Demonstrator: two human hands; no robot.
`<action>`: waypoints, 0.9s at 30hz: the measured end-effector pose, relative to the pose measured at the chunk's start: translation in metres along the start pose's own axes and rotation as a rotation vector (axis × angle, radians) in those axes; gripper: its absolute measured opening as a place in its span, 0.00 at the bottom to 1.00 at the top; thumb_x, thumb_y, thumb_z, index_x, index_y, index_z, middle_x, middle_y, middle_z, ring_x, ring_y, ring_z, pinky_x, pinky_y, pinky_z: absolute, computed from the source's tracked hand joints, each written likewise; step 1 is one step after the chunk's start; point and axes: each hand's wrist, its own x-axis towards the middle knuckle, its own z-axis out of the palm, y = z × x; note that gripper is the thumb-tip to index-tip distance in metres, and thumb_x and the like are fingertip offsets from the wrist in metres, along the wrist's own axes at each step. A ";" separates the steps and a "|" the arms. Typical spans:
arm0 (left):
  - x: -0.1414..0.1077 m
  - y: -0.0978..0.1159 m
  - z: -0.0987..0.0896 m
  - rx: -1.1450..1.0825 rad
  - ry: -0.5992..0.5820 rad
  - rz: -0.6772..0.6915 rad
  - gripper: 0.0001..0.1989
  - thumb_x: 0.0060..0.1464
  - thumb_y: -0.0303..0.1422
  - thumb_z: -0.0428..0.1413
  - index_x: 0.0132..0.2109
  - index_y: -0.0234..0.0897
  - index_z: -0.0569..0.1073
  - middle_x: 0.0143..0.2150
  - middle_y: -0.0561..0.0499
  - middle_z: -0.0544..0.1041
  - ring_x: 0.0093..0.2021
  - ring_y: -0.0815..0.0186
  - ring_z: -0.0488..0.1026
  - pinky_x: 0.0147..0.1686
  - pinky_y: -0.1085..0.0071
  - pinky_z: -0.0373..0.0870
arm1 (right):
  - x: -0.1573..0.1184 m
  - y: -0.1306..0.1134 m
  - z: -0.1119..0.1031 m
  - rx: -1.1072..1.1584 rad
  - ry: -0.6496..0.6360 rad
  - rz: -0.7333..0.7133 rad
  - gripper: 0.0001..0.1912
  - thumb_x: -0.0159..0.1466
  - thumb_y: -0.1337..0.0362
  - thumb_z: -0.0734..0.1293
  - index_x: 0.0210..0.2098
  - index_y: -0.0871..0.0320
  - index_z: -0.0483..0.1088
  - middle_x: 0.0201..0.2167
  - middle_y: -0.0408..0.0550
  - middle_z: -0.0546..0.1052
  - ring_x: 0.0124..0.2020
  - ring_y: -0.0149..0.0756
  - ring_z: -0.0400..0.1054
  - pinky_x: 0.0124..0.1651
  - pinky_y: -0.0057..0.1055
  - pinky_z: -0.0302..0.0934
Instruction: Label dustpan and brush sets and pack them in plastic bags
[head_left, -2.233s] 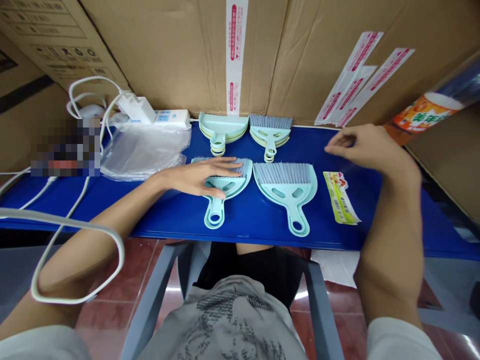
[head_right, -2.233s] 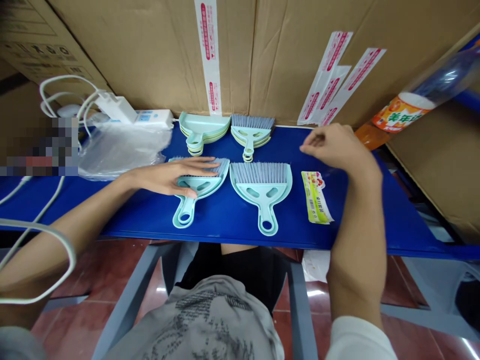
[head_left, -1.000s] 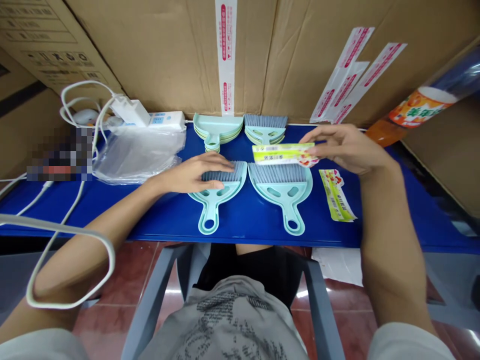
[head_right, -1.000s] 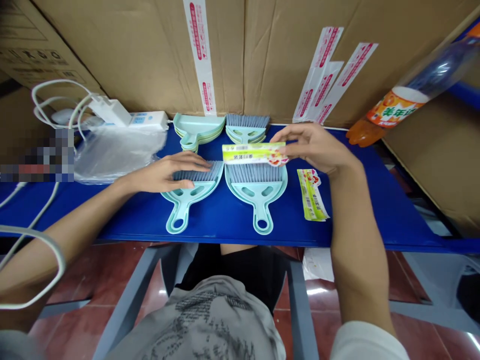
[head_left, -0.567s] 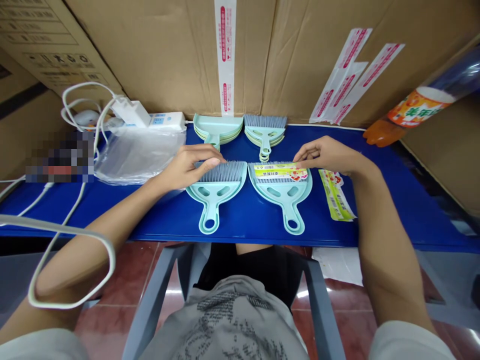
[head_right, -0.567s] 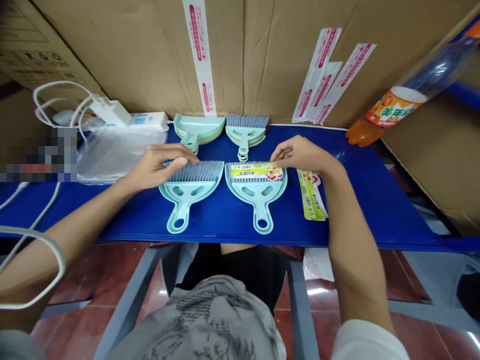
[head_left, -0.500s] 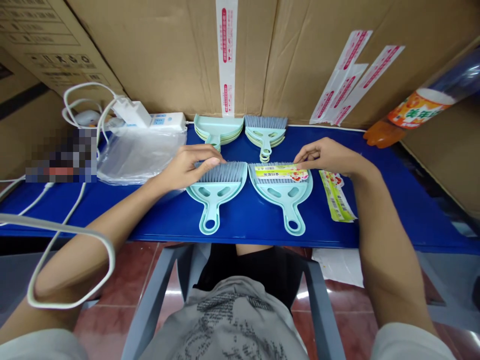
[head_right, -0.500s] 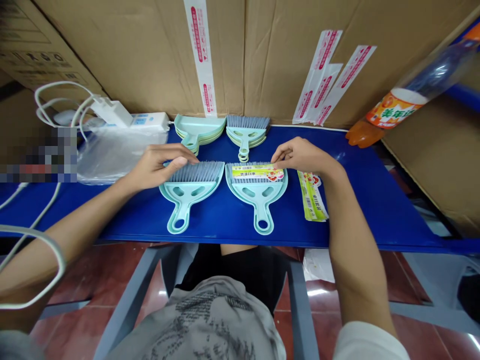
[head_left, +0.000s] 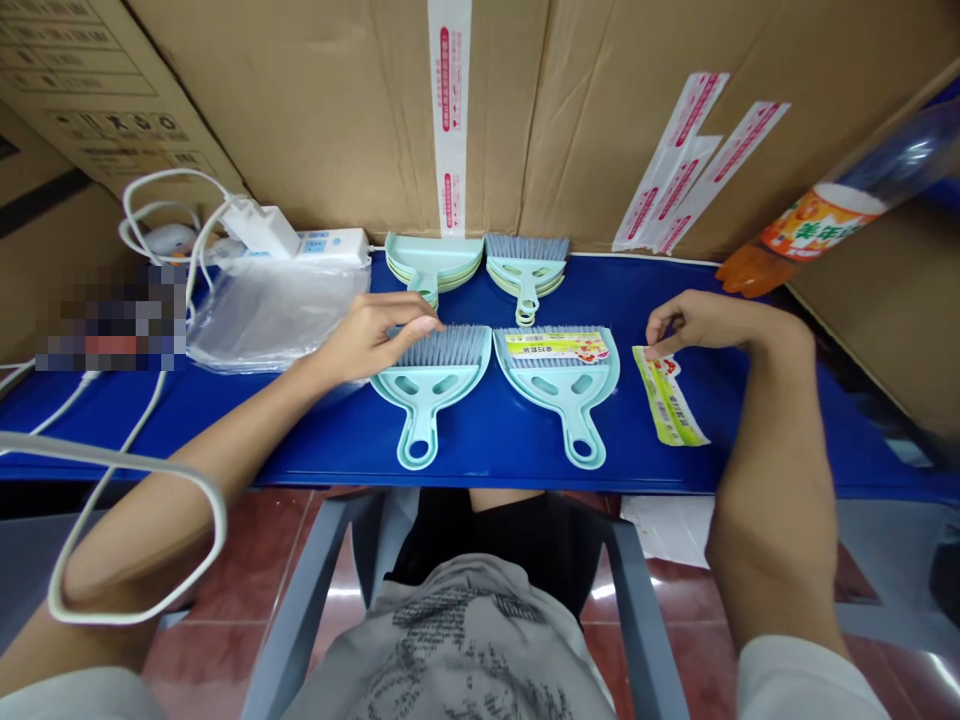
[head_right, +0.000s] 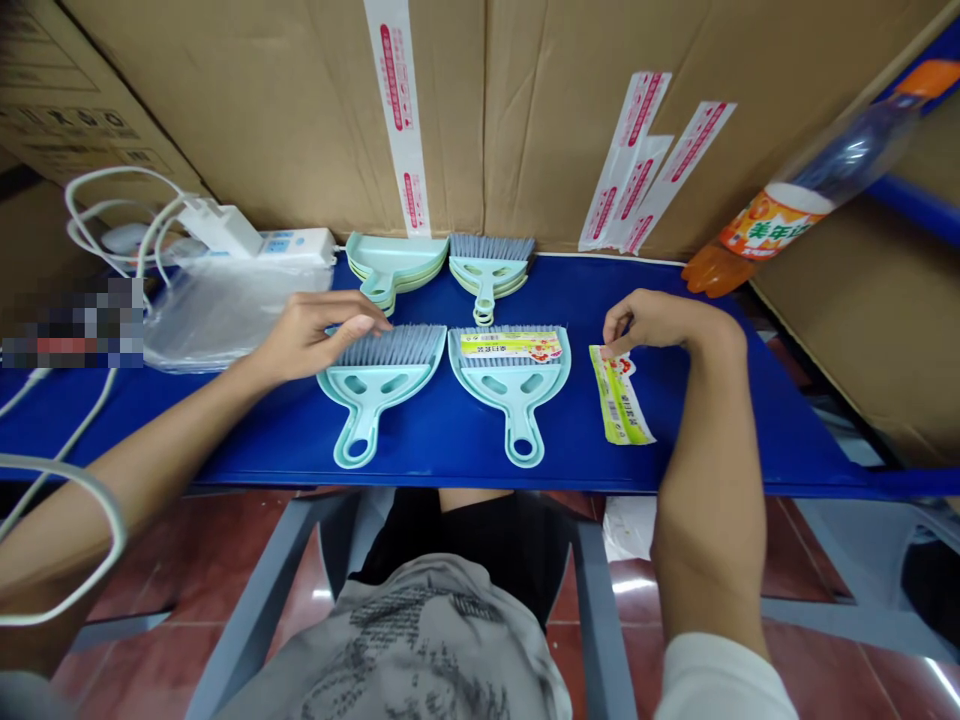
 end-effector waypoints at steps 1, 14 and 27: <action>0.000 -0.001 0.000 0.000 0.003 0.007 0.25 0.76 0.50 0.51 0.41 0.40 0.84 0.40 0.46 0.86 0.41 0.61 0.84 0.45 0.65 0.79 | 0.001 0.000 0.001 0.003 -0.003 -0.006 0.32 0.45 0.31 0.80 0.29 0.54 0.83 0.29 0.49 0.83 0.33 0.44 0.73 0.37 0.37 0.62; 0.000 -0.007 0.002 -0.083 0.142 -0.068 0.26 0.76 0.48 0.51 0.36 0.37 0.84 0.33 0.47 0.84 0.31 0.64 0.81 0.35 0.68 0.77 | -0.050 -0.017 -0.014 0.474 0.397 -0.139 0.29 0.49 0.39 0.84 0.35 0.58 0.84 0.33 0.56 0.84 0.34 0.40 0.75 0.39 0.38 0.65; 0.006 -0.032 -0.010 -0.607 0.093 -0.224 0.34 0.75 0.59 0.43 0.55 0.36 0.80 0.47 0.37 0.86 0.40 0.58 0.85 0.33 0.65 0.79 | 0.021 -0.193 0.052 0.948 -0.065 -0.675 0.31 0.58 0.52 0.84 0.55 0.52 0.71 0.42 0.47 0.84 0.36 0.41 0.84 0.38 0.36 0.81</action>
